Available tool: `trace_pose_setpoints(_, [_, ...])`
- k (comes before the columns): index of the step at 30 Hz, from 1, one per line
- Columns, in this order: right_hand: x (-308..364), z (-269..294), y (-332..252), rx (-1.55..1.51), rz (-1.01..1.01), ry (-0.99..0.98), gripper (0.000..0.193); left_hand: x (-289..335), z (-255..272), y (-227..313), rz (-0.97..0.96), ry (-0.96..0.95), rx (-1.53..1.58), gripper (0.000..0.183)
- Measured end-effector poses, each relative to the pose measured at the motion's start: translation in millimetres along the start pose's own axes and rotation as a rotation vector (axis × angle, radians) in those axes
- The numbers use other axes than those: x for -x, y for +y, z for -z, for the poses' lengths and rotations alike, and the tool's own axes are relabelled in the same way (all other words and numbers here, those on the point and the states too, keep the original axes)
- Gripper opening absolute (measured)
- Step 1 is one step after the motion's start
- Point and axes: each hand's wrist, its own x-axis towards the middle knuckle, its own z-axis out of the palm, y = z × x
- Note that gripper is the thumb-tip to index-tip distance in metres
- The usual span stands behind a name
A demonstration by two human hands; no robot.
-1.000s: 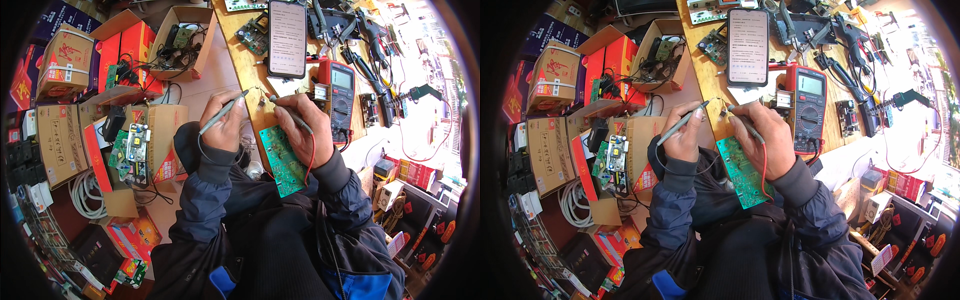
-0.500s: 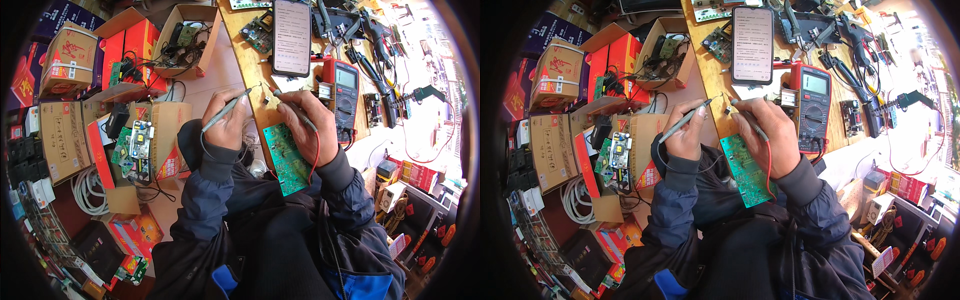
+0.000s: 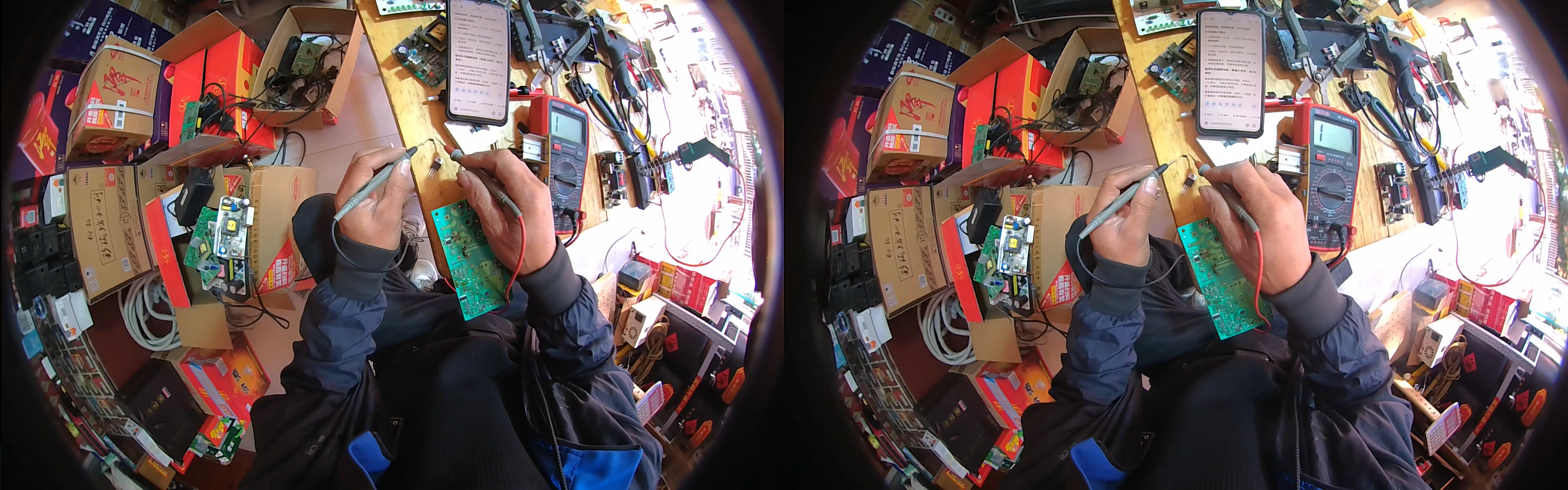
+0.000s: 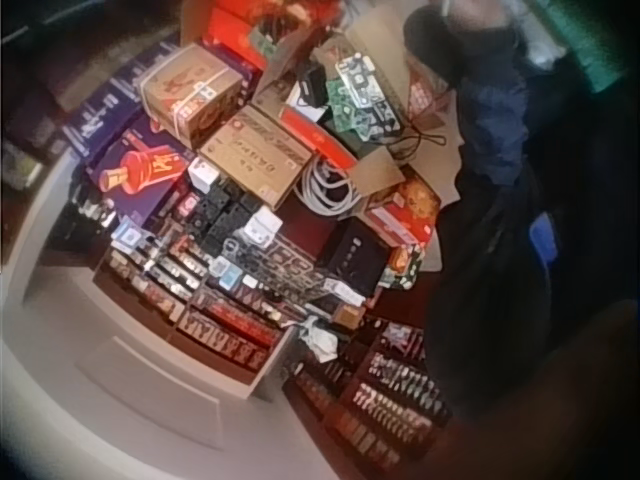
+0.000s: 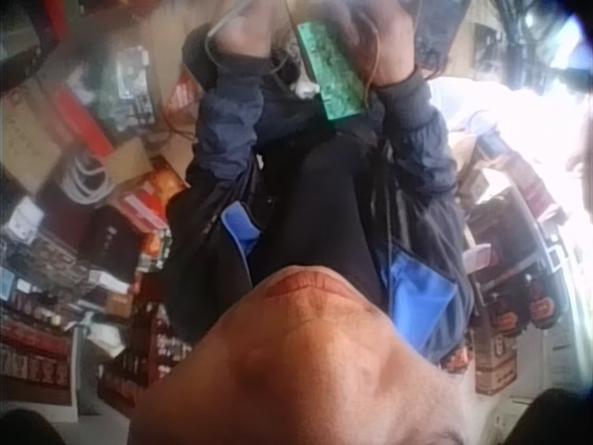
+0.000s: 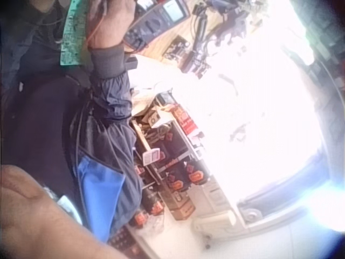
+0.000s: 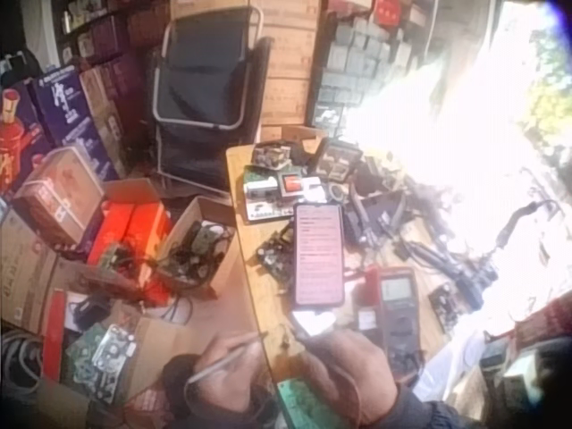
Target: The person holds a green circuit board on their lap and uses a soldering iron to touch several points on the board. They then use a multimeter with probes to test multiple locations on the board and a small component. The person repeats soldering and testing actions throughout the clip.
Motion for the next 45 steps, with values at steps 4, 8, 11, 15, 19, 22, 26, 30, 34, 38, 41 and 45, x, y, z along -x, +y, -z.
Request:
trace_pose_setpoints(4, [0.9,1.4,-0.3,0.008,0.010,-0.018,0.020,-2.7,-1.2,-1.7,-0.016,-0.012,-0.021,0.018])
trace_pose_setpoints(8, [0.4,1.8,0.0,-0.001,0.023,-0.024,0.019,-4.2,-2.0,-3.4,-0.031,-0.008,-0.026,0.018])
trace_pose_setpoints(11, [0.0,1.3,-0.5,0.007,0.038,-0.021,0.019,-3.9,-1.8,-3.1,-0.029,-0.011,-0.015,0.018])
trace_pose_setpoints(15, [-0.9,1.6,-0.5,0.011,0.038,-0.030,0.018,-4.6,-2.4,-2.0,-0.035,-0.011,-0.011,0.018])
trace_pose_setpoints(19, [-0.9,1.0,0.4,0.008,0.034,-0.029,0.018,-4.2,-3.3,1.4,0.012,-0.007,0.026,0.018])
trace_pose_setpoints(22, [-0.7,0.2,1.0,0.006,0.032,-0.025,0.018,-4.7,-3.8,4.0,0.018,-0.005,0.032,0.018])
trace_pose_setpoints(26, [-1.6,0.7,0.7,0.026,0.056,-0.024,0.018,-4.2,-3.4,6.2,-0.015,-0.010,0.003,0.018])
trace_pose_setpoints(30, [-1.9,0.9,-1.5,0.028,0.053,-0.032,0.017,-7.0,-5.0,3.8,-0.059,-0.011,-0.008,0.018])
trace_pose_setpoints(34, [-2.9,0.6,-2.8,0.046,0.059,-0.034,0.017,-7.0,-6.3,1.0,-0.058,-0.002,0.004,0.018])
trace_pose_setpoints(38, [-3.9,0.1,-3.3,0.052,0.068,-0.032,0.017,-6.8,-5.2,-1.3,-0.051,-0.005,-0.007,0.018])
trace_pose_setpoints(41, [-4.6,0.1,-3.2,0.060,0.080,-0.029,0.017,-7.1,-5.0,-2.3,-0.053,0.000,-0.007,0.019])
trace_pose_setpoints(45, [-5.4,-0.9,-3.3,0.070,0.080,-0.033,0.017,-4.9,-4.8,-0.6,-0.033,0.014,0.023,0.019])
